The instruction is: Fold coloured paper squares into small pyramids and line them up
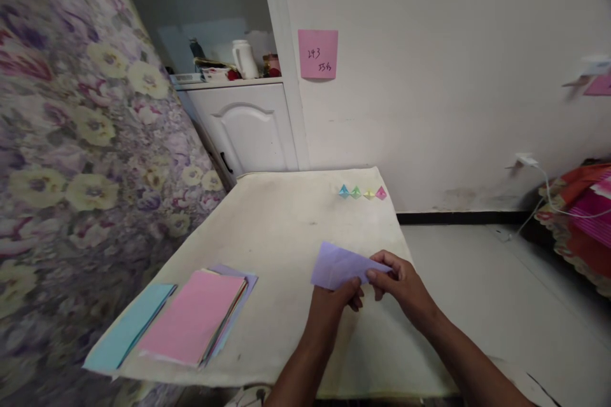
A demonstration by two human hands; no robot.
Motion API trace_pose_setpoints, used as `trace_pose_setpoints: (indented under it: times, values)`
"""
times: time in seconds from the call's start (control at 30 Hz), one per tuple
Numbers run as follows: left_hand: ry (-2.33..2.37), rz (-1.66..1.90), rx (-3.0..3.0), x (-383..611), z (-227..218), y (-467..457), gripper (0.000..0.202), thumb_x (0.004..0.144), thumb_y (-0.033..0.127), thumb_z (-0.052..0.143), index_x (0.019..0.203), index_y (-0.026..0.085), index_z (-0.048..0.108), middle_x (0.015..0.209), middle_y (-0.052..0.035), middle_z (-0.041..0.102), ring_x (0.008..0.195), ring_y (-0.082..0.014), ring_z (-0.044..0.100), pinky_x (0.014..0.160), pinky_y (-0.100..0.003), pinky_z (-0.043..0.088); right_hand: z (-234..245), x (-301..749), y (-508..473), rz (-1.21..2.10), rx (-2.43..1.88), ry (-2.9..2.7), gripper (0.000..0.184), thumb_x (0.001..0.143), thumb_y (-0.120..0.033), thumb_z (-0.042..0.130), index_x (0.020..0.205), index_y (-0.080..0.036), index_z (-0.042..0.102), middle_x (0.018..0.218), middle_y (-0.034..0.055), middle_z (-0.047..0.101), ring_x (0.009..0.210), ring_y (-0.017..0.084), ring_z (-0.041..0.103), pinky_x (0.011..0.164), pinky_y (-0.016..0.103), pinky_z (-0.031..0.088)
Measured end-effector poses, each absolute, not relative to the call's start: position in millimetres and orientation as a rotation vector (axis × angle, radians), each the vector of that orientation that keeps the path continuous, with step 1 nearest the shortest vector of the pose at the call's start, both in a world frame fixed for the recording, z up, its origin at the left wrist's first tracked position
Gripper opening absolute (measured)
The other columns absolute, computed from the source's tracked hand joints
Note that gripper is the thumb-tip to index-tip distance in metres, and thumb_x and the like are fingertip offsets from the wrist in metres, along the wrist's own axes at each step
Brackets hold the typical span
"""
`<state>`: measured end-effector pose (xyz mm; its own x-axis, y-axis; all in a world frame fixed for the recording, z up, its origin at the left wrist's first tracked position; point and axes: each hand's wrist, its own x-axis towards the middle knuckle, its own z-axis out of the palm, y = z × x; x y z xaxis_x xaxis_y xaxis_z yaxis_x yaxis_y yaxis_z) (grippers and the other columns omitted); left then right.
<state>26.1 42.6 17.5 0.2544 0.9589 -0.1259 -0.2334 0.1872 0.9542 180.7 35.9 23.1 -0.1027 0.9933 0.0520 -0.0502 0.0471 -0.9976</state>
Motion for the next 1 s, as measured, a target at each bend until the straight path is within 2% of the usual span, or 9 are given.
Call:
trace_pose_setpoints:
  times: [0.1,0.27,0.6,1.0]
  values:
    - [0.935,1.037,1.032,25.9,14.5,43.3,0.016,0.069,0.028,0.065,0.069,0.013,0.061,0.056,-0.0005,0.058,0.047,-0.0117,0.052,0.046,-0.023,0.039,20.7,182.0,35.2,1.249,-1.087,-1.259,0.019,0.076,-0.032,0.061,0.071,-0.016,0.055,0.055,-0.0036,0.053,0.049,0.009,0.049,0.050,0.023,0.039]
    - [1.007,1.023,1.067,23.5,12.2,43.9,0.027,0.072,0.032,0.063,0.055,0.011,0.059,0.047,-0.0004,0.054,0.042,-0.0086,0.048,0.045,-0.021,0.036,18.5,185.8,36.8,1.210,-1.115,-1.215,0.020,0.077,-0.034,0.060,0.071,-0.016,0.055,0.051,-0.0038,0.054,0.049,0.010,0.048,0.051,0.022,0.037]
    - [1.048,1.058,1.060,20.7,13.9,45.7,0.022,0.069,0.032,0.066,0.063,0.013,0.058,0.052,0.0012,0.054,0.042,-0.0086,0.047,0.043,-0.021,0.035,19.2,188.8,38.1,1.162,-1.163,-1.176,0.022,0.076,-0.037,0.061,0.071,-0.016,0.056,0.049,-0.0040,0.053,0.048,0.010,0.047,0.053,0.023,0.036]
    - [1.018,1.076,1.031,17.3,17.3,44.8,0.025,0.072,0.035,0.063,0.060,0.014,0.056,0.053,0.0013,0.055,0.046,-0.0083,0.048,0.047,-0.020,0.035,14.5,188.6,40.3,1.182,-1.128,-1.128,0.020,0.077,-0.036,0.061,0.072,-0.017,0.056,0.052,-0.0034,0.055,0.049,0.009,0.047,0.053,0.022,0.037]
